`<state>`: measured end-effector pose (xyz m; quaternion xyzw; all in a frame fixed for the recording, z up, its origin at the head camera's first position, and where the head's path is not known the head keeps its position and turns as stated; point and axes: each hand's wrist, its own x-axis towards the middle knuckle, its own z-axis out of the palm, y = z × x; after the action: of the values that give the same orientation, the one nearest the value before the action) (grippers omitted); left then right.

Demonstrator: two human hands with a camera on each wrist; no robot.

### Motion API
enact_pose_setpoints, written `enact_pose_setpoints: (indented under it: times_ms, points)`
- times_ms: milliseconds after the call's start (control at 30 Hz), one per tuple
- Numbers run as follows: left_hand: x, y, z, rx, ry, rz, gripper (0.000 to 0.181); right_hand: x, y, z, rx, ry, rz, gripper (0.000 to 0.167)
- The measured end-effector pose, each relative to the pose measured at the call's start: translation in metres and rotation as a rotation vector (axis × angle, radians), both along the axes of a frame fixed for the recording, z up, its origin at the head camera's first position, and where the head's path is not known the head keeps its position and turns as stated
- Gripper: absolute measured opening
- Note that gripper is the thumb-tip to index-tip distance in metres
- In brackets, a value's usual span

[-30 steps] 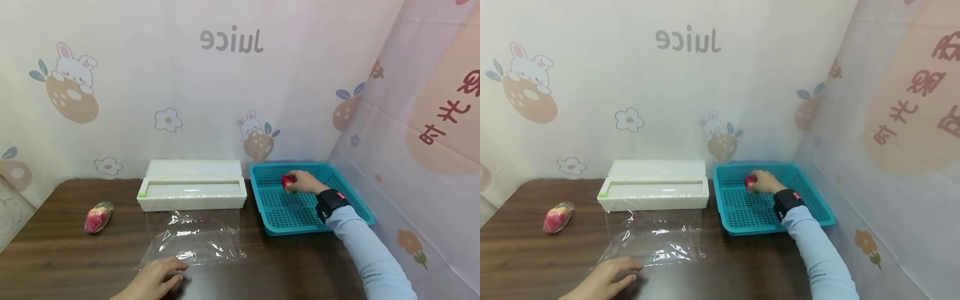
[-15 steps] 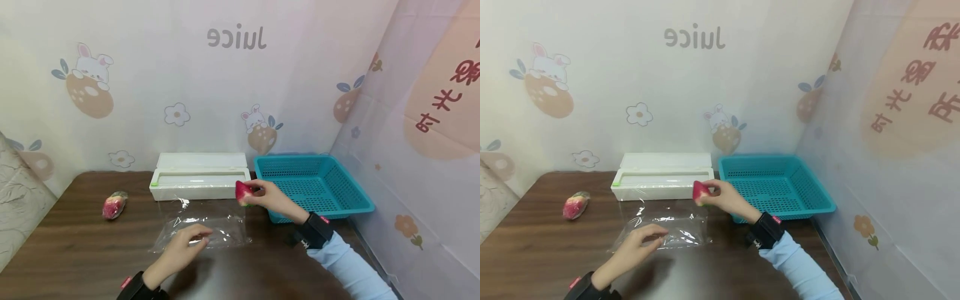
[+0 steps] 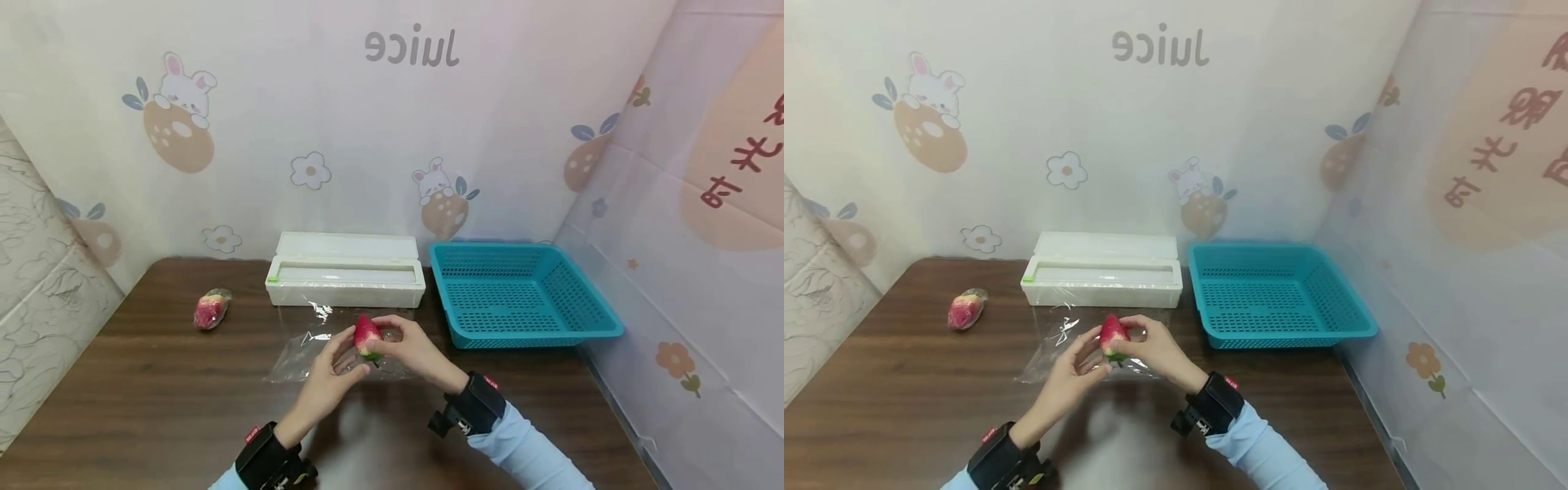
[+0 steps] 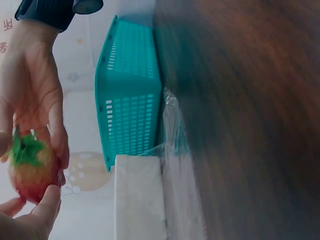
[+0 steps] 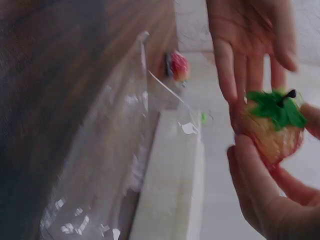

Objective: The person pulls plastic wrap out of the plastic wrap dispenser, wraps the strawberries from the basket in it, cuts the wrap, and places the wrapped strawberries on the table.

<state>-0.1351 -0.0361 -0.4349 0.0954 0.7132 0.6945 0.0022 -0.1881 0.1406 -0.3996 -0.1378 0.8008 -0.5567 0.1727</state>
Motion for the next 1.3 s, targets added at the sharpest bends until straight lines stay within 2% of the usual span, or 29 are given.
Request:
enact_pose_setpoints:
  times_ms: [200,367,567,667,733,833,933,1000,1167,1300]
  points:
    - [0.001,0.000,-0.002,0.015,-0.009,0.011,0.075,0.009,-0.012,-0.005,0.004,0.094,-0.041,0.051]
    - [0.002,-0.002,-0.001,0.041,-0.032,0.031,0.074,0.015,-0.015,-0.005,-0.017,0.086,-0.038,0.049]
    - [0.001,-0.008,-0.004,0.123,-0.102,0.010,0.070,0.017,-0.012,-0.004,-0.060,0.072,-0.008,0.045]
    - [0.000,-0.013,-0.005,0.190,-0.161,-0.026,0.068,0.015,-0.007,-0.005,-0.058,0.076,0.048,0.043]
    - [0.000,-0.019,-0.005,0.257,-0.220,-0.067,0.069,0.012,-0.003,-0.006,-0.030,0.099,0.084,0.040]
    - [0.000,-0.027,-0.004,0.337,-0.297,-0.150,0.068,0.009,0.001,-0.008,0.045,0.176,0.113,0.034]
    - [-0.001,-0.035,-0.004,0.391,-0.349,-0.260,0.068,0.008,0.004,-0.010,0.114,0.265,0.115,0.032]
    - [-0.001,-0.040,-0.004,0.421,-0.361,-0.342,0.068,0.007,0.005,-0.011,0.126,0.291,0.110,0.032]
    - [-0.005,-0.053,-0.007,0.479,-0.403,-0.531,0.069,0.006,0.006,-0.012,0.128,0.270,0.149,0.046]
    - [-0.007,-0.060,-0.007,0.478,-0.438,-0.620,0.065,0.004,0.008,-0.012,0.108,0.230,0.274,0.056]
